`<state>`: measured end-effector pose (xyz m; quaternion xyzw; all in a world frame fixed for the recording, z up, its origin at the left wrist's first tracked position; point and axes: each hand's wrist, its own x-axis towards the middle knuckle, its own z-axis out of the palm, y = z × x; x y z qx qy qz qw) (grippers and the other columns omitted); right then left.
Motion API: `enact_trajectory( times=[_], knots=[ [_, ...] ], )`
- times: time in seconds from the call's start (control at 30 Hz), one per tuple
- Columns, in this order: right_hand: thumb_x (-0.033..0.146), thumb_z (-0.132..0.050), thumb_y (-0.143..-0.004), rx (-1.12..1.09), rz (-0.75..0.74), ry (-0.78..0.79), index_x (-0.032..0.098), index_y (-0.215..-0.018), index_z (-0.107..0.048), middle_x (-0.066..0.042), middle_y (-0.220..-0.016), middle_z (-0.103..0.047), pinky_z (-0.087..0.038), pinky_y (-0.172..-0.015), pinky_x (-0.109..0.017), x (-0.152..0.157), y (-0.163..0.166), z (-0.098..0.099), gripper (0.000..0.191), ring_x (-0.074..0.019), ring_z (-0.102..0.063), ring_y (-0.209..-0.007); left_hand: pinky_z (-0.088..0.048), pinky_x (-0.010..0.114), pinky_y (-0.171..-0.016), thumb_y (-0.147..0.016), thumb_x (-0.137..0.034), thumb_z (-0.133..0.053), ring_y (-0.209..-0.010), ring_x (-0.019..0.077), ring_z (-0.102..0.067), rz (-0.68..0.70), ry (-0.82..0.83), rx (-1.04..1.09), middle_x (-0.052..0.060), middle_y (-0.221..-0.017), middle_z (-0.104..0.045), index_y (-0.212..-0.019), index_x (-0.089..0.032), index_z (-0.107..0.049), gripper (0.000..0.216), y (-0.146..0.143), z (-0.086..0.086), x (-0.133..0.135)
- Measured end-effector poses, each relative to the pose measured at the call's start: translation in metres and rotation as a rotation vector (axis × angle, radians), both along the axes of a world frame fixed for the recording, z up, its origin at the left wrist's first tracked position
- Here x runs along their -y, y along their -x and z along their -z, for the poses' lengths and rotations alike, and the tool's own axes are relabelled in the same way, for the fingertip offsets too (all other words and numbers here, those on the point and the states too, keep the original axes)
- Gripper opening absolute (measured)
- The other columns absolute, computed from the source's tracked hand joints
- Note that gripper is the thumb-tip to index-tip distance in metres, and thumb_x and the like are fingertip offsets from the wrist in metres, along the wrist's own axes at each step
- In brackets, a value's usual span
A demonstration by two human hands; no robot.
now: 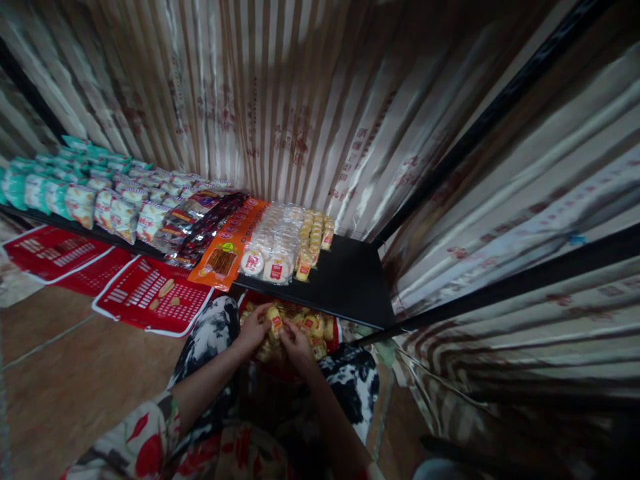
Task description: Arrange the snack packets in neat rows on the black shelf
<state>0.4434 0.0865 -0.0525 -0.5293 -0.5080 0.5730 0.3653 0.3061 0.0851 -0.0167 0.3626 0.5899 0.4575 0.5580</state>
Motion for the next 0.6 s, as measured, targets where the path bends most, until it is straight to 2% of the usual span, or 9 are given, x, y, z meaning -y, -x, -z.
enact_trajectory(
  times=[0.1, 0.2, 0.3, 0.43, 0.53, 0.6],
  knots=[
    [0.049, -0.060, -0.068, -0.118, -0.029, 0.026, 0.022, -0.104, -0.063, -0.005, -0.089, -0.070, -0.052, -0.074, -0.036, 0.002, -0.006, -0.014, 0.045, -0.0221, -0.065, -0.082, -0.047, 0.021, -0.063, -0.064, -0.010, -0.055, -0.070, 0.0124, -0.061, -0.030, 0.002, 0.189, 0.004, -0.087, -0.068, -0.112, -0.016, -0.055, 0.049, -0.009, -0.007, -0.002],
    [0.050, -0.064, -0.064, -0.129, 0.029, 0.069, 0.023, -0.097, -0.065, -0.003, -0.085, -0.070, -0.052, -0.067, -0.033, 0.003, -0.017, -0.026, 0.043, -0.0214, -0.065, -0.079, -0.044, 0.018, -0.057, -0.062, -0.011, -0.060, -0.067, 0.0101, -0.059, -0.018, 0.019, 0.272, 0.003, -0.085, -0.067, -0.104, -0.016, -0.058, 0.043, -0.018, -0.015, -0.004],
    [0.047, -0.070, -0.059, -0.148, 0.131, 0.081, 0.021, -0.096, -0.065, -0.004, -0.082, -0.069, -0.051, -0.064, -0.031, -0.001, -0.032, -0.033, 0.045, -0.0202, -0.064, -0.075, -0.045, 0.017, -0.057, -0.061, -0.013, -0.064, -0.067, 0.0093, -0.059, 0.012, 0.041, 0.289, 0.001, -0.082, -0.064, -0.095, -0.016, -0.058, 0.034, -0.024, -0.023, -0.007],
    [0.043, -0.073, -0.058, -0.240, 0.324, 0.054, 0.019, -0.101, -0.061, -0.005, -0.088, -0.069, -0.051, -0.072, -0.031, -0.010, -0.049, -0.041, 0.051, -0.0198, -0.064, -0.083, -0.044, 0.017, -0.053, -0.059, -0.012, -0.067, -0.061, 0.0083, -0.057, -0.019, 0.066, 0.255, -0.003, -0.070, -0.059, -0.082, -0.017, -0.053, 0.027, -0.035, -0.026, -0.010],
    [0.042, -0.073, -0.060, -0.327, 0.460, 0.031, 0.021, -0.108, -0.057, -0.006, -0.099, -0.067, -0.051, -0.076, -0.030, -0.013, -0.052, -0.050, 0.056, -0.0191, -0.063, -0.089, -0.048, 0.020, -0.058, -0.058, -0.010, -0.068, -0.065, 0.0107, -0.060, -0.064, 0.072, 0.318, -0.002, -0.074, -0.061, -0.087, -0.017, -0.052, 0.033, -0.048, -0.027, -0.010],
    [0.043, -0.071, -0.063, -0.377, 0.477, 0.044, 0.021, -0.109, -0.055, -0.006, -0.102, -0.066, -0.051, -0.072, -0.029, -0.011, -0.050, -0.054, 0.054, -0.0185, -0.064, -0.086, -0.049, 0.024, -0.064, -0.060, -0.012, -0.068, -0.070, 0.0127, -0.062, -0.094, 0.079, 0.377, 0.001, -0.079, -0.063, -0.090, -0.018, -0.052, 0.035, -0.058, -0.029, -0.011]
  ],
)
